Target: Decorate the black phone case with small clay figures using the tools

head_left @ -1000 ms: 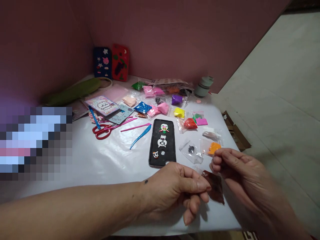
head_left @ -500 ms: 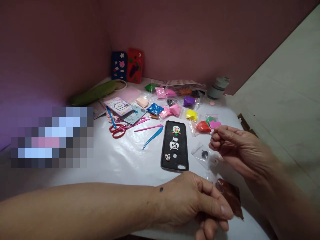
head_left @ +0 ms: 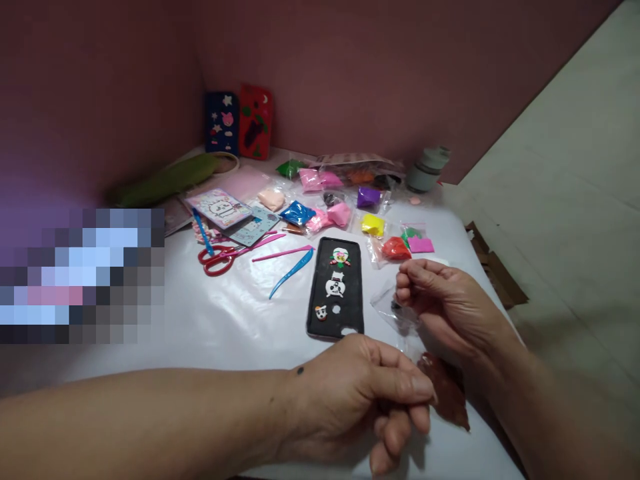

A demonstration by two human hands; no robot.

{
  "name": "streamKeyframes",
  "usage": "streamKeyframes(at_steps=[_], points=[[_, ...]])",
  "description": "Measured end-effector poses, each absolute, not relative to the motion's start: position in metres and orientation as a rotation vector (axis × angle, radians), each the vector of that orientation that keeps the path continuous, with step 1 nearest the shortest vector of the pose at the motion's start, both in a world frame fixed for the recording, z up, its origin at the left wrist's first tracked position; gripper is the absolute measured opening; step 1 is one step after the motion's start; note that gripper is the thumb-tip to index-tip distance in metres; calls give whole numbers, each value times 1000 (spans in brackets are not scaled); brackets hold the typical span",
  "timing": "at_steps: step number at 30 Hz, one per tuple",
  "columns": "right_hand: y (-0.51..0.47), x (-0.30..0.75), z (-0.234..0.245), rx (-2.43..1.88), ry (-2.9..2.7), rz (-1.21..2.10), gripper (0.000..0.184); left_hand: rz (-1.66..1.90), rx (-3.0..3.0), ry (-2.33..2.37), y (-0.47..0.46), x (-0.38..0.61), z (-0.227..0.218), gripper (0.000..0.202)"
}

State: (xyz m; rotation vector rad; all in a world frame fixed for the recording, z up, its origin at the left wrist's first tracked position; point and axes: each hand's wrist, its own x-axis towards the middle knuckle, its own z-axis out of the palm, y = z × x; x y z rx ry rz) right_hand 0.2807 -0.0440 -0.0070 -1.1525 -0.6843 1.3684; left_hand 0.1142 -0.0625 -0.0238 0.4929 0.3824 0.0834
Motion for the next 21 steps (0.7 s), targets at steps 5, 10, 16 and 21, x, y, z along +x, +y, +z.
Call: streamKeyframes(at_steps=[5, 10, 16, 21], points=[[-46, 284, -7, -1162, -661, 1433, 13, 95, 457, 400, -64, 114, -23, 22], [-46, 285, -3, -1156, -609, 1525, 12, 147, 561, 462, -59, 113, -13, 22], [-50, 286, -5, -1140, -653, 1643, 10, 360, 741, 623, -42, 100, 23, 20], [-55, 285, 2, -1162, -743, 1680, 11, 595, 932, 711, -23, 77, 44, 22]])
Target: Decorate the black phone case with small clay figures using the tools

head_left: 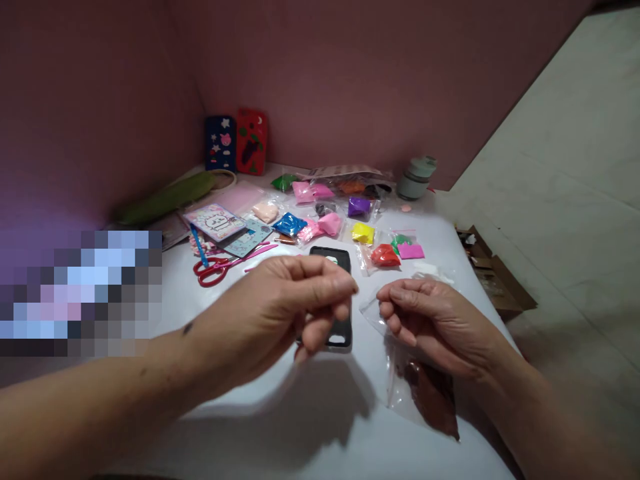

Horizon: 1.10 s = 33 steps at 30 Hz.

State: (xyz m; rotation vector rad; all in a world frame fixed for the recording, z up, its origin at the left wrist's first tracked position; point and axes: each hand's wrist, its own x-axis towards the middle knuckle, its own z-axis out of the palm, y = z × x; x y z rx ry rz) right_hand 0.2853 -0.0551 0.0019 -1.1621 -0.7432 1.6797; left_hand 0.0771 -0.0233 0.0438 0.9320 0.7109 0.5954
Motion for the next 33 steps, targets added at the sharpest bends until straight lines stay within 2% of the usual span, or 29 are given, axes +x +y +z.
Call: streamKeyframes(at_steps=[5, 11, 15, 19, 26, 30, 33], points=[[-72, 290, 15, -1271, -842, 1611, 10, 830, 1000, 763, -8, 63, 36, 18], [-110, 293, 10, -1617, -1265, 1174, 11, 780, 1034, 748, -8, 57, 22, 22], [-114, 283, -2, -1607, -1828, 739, 15, 769, 1044, 713, -12, 56, 24, 23], [-110, 276, -7, -1615, -1999, 512, 23, 727, 1036, 720, -15, 57, 22, 23], [-110, 276, -12, -1671, -1928, 487, 23, 675, 1161, 694, -19, 57, 14, 21], [-107, 274, -14, -1667, -1931, 451, 30, 662, 1167, 681, -20, 57, 13, 17], [-105, 273, -11, -1681, -1952, 461, 24, 654, 1163, 676, -21, 56, 15, 17]])
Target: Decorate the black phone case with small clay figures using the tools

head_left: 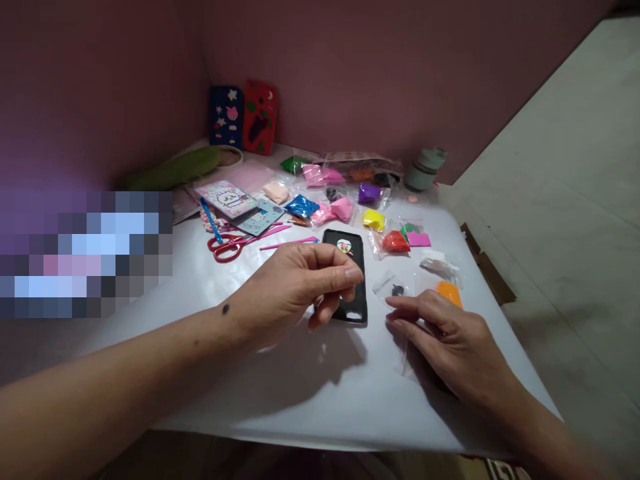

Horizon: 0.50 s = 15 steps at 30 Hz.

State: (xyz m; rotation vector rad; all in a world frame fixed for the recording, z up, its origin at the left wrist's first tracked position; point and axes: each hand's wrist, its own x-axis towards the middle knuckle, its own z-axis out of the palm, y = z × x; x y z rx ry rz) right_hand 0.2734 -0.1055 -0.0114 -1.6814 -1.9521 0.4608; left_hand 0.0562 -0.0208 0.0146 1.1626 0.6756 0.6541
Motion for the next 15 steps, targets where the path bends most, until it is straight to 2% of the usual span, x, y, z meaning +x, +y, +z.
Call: streamKeyframes(at_steps=[11, 15], points=[[-106, 272, -2, -1715, -1848, 546, 19, 645, 1172, 670, -19, 56, 15, 18], [-106, 270, 1, -1728, -1718, 756, 22, 634, 1187, 663, -18, 56, 15, 19]])
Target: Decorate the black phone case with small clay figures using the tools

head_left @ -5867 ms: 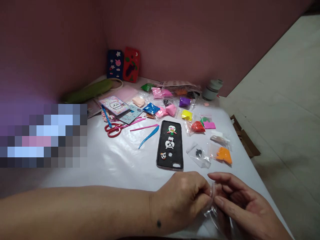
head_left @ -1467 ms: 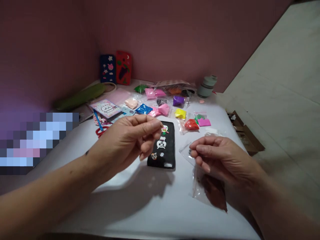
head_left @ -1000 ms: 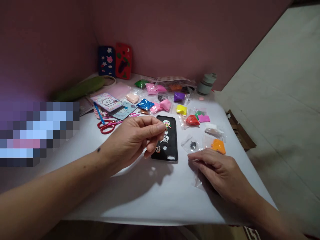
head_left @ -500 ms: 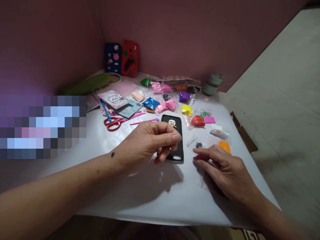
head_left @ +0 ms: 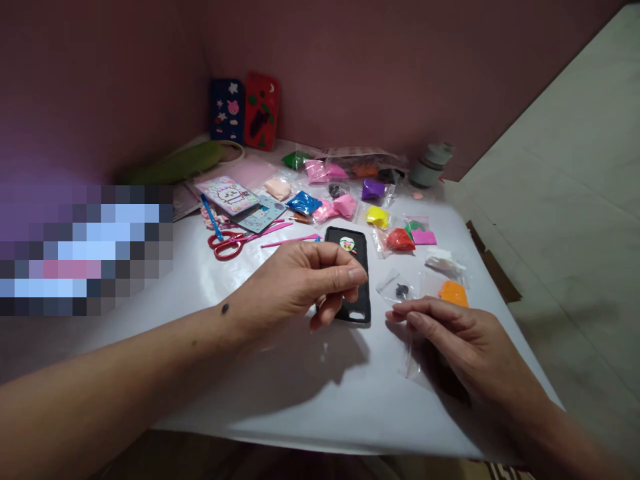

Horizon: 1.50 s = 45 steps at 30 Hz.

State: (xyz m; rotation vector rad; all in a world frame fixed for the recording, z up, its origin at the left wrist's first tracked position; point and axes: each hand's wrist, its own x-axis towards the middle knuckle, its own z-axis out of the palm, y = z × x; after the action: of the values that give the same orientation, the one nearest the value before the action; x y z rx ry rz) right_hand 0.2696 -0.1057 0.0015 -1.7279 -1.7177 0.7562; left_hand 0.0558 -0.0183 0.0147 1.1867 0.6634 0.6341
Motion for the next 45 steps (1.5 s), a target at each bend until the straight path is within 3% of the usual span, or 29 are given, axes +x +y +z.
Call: streamKeyframes(at_steps=[5, 16, 21, 31, 45], points=[[-107, 269, 4, -1666, -1626, 865, 23, 607, 1196, 669, -17, 55, 14, 20], [-108, 266, 9, -1726, -1770, 684, 19, 561, 1206, 702, -17, 54, 11, 20], [-104, 256, 24, -1625, -1806, 825, 15, 515, 1166, 715, -20, 56, 8, 21], [-88, 228, 17, -1248, -2036, 185, 15, 446, 927, 690, -24, 58, 8, 25], [-92, 233, 4, -1126, -2043, 67, 25, 399, 842, 590, -24, 60, 6, 29]])
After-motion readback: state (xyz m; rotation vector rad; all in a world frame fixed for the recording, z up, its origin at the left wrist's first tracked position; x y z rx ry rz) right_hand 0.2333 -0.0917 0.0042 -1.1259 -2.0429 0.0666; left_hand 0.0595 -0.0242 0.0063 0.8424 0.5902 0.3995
